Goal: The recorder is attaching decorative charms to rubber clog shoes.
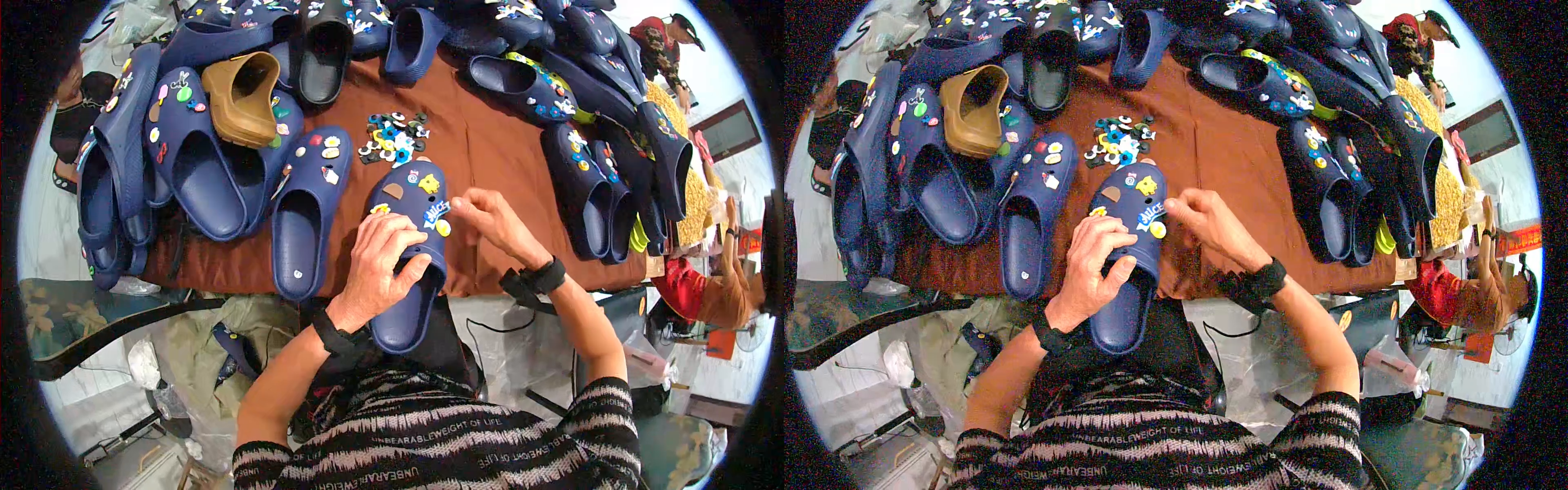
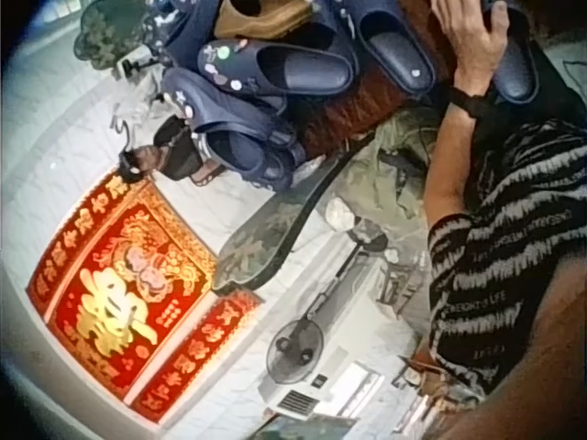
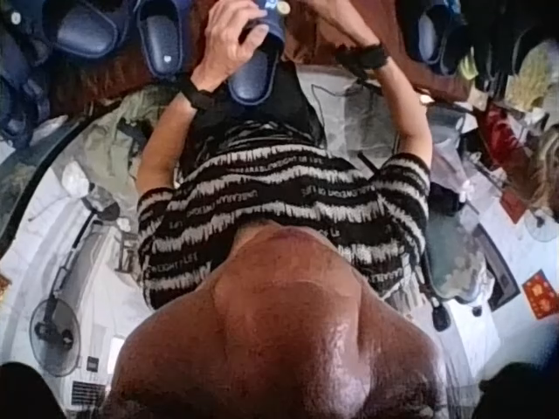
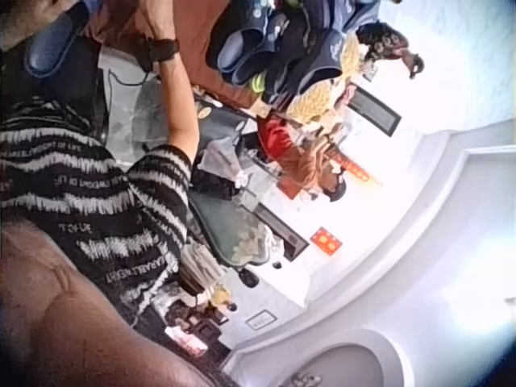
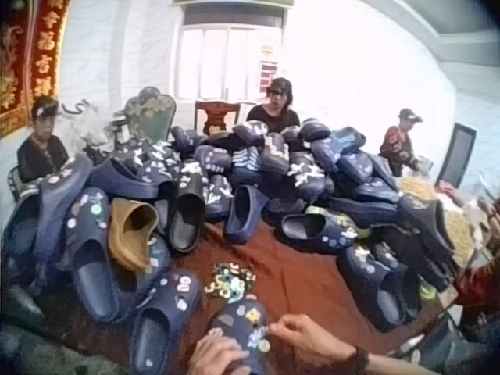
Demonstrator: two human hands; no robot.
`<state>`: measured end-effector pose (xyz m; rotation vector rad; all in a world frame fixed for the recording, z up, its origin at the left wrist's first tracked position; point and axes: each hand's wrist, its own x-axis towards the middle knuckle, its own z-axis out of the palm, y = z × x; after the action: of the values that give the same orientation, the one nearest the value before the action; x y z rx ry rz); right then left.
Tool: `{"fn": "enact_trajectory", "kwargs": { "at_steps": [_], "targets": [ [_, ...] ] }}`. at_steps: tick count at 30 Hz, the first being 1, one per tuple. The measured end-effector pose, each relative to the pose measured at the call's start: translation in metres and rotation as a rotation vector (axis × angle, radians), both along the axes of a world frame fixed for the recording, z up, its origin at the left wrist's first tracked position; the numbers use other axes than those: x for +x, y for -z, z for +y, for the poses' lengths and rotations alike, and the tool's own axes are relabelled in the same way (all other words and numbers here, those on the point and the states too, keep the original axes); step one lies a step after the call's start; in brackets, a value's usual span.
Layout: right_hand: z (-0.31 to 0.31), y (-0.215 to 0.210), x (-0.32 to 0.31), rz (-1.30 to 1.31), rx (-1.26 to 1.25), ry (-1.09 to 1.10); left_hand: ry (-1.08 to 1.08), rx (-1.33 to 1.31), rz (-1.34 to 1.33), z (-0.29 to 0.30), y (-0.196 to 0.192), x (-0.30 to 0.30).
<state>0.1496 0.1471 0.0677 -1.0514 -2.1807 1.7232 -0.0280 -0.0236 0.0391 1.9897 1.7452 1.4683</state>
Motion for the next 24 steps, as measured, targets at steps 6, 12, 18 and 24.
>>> {"fn": "enact_trajectory", "kwargs": {
  "at_steps": [6, 12, 18, 24],
  "targets": [
    [-0.012, -0.003, -0.005, 0.001, -0.21, -0.181, -0.005, 0.0, -0.025, 0.003, 0.001, -0.001],
    [-0.021, 0.01, -0.008, 0.082, -0.437, -0.084, -0.01, 0.021, -0.025, 0.005, 0.001, -0.001],
    [-0.029, 0.021, -0.009, 0.21, -0.336, -0.069, -0.017, 0.027, -0.034, 0.004, 0.002, -0.002],
    [-0.029, 0.019, 0.0, 0.185, -0.274, 0.003, 0.0, 0.002, 0.006, 0.003, -0.001, -0.004]
  ]
}}
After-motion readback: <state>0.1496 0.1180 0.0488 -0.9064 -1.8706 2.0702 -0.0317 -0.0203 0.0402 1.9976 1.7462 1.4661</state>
